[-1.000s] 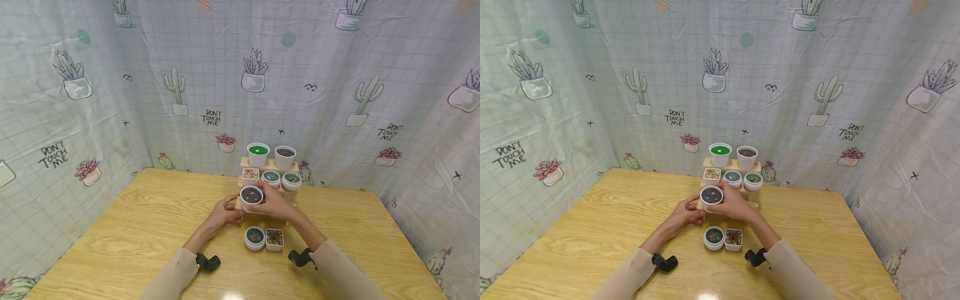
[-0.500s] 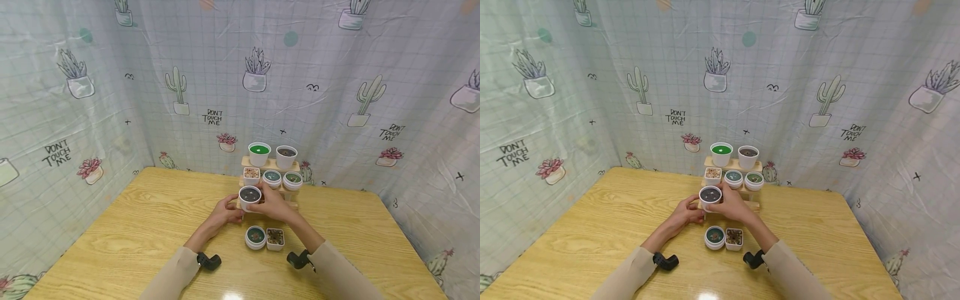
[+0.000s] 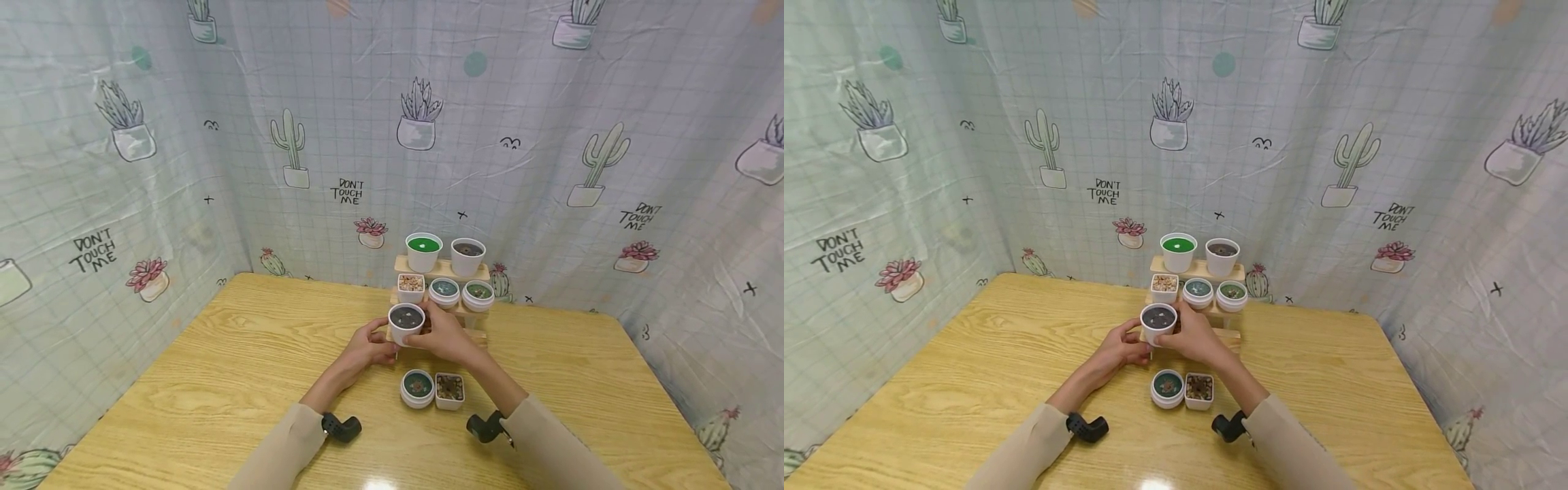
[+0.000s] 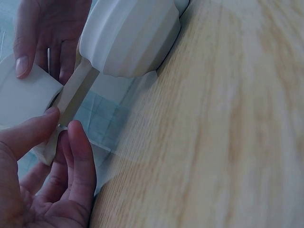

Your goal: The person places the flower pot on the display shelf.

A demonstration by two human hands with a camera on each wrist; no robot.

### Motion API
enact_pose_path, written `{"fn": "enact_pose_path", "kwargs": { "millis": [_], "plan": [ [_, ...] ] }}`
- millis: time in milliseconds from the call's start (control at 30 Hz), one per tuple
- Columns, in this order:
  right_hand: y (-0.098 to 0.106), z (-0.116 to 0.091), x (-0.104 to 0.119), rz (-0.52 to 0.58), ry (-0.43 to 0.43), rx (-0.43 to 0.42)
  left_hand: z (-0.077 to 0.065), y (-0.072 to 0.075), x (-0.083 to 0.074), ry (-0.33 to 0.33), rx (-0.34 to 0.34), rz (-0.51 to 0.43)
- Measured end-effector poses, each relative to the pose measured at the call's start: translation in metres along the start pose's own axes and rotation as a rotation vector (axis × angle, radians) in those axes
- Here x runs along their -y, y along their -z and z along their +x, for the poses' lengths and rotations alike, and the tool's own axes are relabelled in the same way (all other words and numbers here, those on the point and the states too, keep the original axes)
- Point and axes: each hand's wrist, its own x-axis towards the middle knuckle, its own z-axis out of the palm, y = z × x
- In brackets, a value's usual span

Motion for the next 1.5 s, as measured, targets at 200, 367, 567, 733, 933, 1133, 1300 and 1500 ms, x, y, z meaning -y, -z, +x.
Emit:
{"fn": "enact_pose_path", "kwargs": {
  "millis": [200, 367, 567, 733, 933, 1133, 1300, 1500],
  "plan": [
    [-0.0015, -0.0012, 0.0025, -0.021, 0.0, -0.032, 0.001, 0.0001, 0.001, -0.012, 0.013, -0.009],
    [-0.0021, -0.0008, 0.0043, -0.023, -0.011, -0.04, 0.002, 0.0011, 0.0032, -0.015, 0.021, -0.011],
    [-0.0025, -0.0003, 0.0031, -0.037, -0.025, -0.048, 0.0027, 0.0016, 0.0039, -0.008, 0.018, -0.009],
    [-0.003, 0.0001, 0.0034, -0.046, -0.026, -0.064, 0.0034, 0.0023, 0.0051, -0.011, 0.017, -0.017],
    [-0.0037, 0.0007, 0.0046, -0.056, -0.038, -0.082, 0.0039, 0.0011, 0.0047, -0.007, 0.01, -0.017],
    [-0.0037, 0.0011, 0.005, -0.05, -0.05, -0.081, 0.0037, 0.0015, 0.0039, -0.005, 0.009, -0.02],
    [-0.0034, 0.0008, 0.0051, -0.026, -0.04, -0.08, 0.0036, 0.0021, 0.0041, -0.007, 0.014, -0.023],
    [0.0007, -0.0025, 0.0023, 0.032, -0.022, -0.05, 0.0032, 0.0009, 0.0025, -0.004, 0.01, -0.029]
  ]
}}
